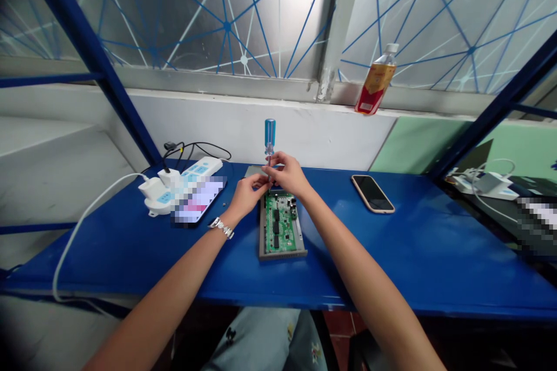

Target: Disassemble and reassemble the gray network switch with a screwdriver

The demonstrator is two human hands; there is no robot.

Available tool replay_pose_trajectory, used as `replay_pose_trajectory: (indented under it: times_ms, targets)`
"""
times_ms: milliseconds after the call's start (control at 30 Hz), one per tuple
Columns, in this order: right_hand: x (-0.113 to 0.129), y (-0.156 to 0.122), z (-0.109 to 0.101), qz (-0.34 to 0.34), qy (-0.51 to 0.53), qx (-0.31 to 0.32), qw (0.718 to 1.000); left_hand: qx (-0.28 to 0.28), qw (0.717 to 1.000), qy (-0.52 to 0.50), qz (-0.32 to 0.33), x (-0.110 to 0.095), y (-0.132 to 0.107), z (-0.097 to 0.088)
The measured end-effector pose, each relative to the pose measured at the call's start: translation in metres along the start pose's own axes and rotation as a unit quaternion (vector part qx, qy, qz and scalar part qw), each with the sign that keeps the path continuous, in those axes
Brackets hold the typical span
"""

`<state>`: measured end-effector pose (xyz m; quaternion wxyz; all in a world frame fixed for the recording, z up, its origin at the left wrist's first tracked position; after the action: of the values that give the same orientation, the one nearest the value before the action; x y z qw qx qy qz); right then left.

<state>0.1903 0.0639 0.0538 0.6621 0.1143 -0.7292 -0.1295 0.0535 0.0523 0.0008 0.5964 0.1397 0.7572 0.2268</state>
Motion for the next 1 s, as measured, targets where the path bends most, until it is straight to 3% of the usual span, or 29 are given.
replay_pose_trajectory:
  times_ms: [67, 167, 433, 567, 733, 833, 1000]
  targets:
    - [-0.0021, 0.0008, -0.0015, -0.012, 0.000, -0.017, 1.000, -0.012, 1.000, 0.009, -0.004, -0.0002, 0.0006, 0.0002]
    - [-0.0066, 0.0015, 0.0004, 0.000, 0.012, 0.009, 1.000, -0.019, 1.000, 0.010, -0.008, 0.0007, 0.0008, -0.0004]
    - [-0.0073, 0.0005, 0.0057, 0.021, 0.076, 0.063, 0.995, 0.042, 0.999, 0.003, 0.027, 0.0021, -0.0011, -0.0013]
    - [-0.0069, -0.0013, 0.0045, 0.007, 0.055, 0.037, 0.998, 0.030, 0.999, 0.025, 0.021, 0.0013, 0.0000, -0.0021]
    - [-0.0094, 0.0001, -0.0026, -0.050, -0.015, -0.047, 0.998, -0.020, 0.998, 0.063, 0.009, 0.0004, 0.0014, -0.0039]
    - [-0.0101, -0.0004, -0.0012, -0.070, -0.041, -0.040, 0.996, -0.033, 0.997, 0.064, 0.005, 0.0004, 0.0014, -0.0051]
    - [-0.0084, -0.0030, 0.0048, -0.081, -0.022, 0.003, 0.996, -0.005, 0.998, 0.052, 0.021, 0.0016, 0.0005, -0.0055]
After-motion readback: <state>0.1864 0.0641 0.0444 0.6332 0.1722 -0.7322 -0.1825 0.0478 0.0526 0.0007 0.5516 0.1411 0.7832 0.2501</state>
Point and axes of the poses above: each hand's wrist, its own y-axis towards the middle knuckle, its own z-axis out of the palm, x = y × z, the point moved 5 cm from there along y, towards the middle knuckle, and after that the axes turned 14 degrees about -x, right-handed, at the moved point
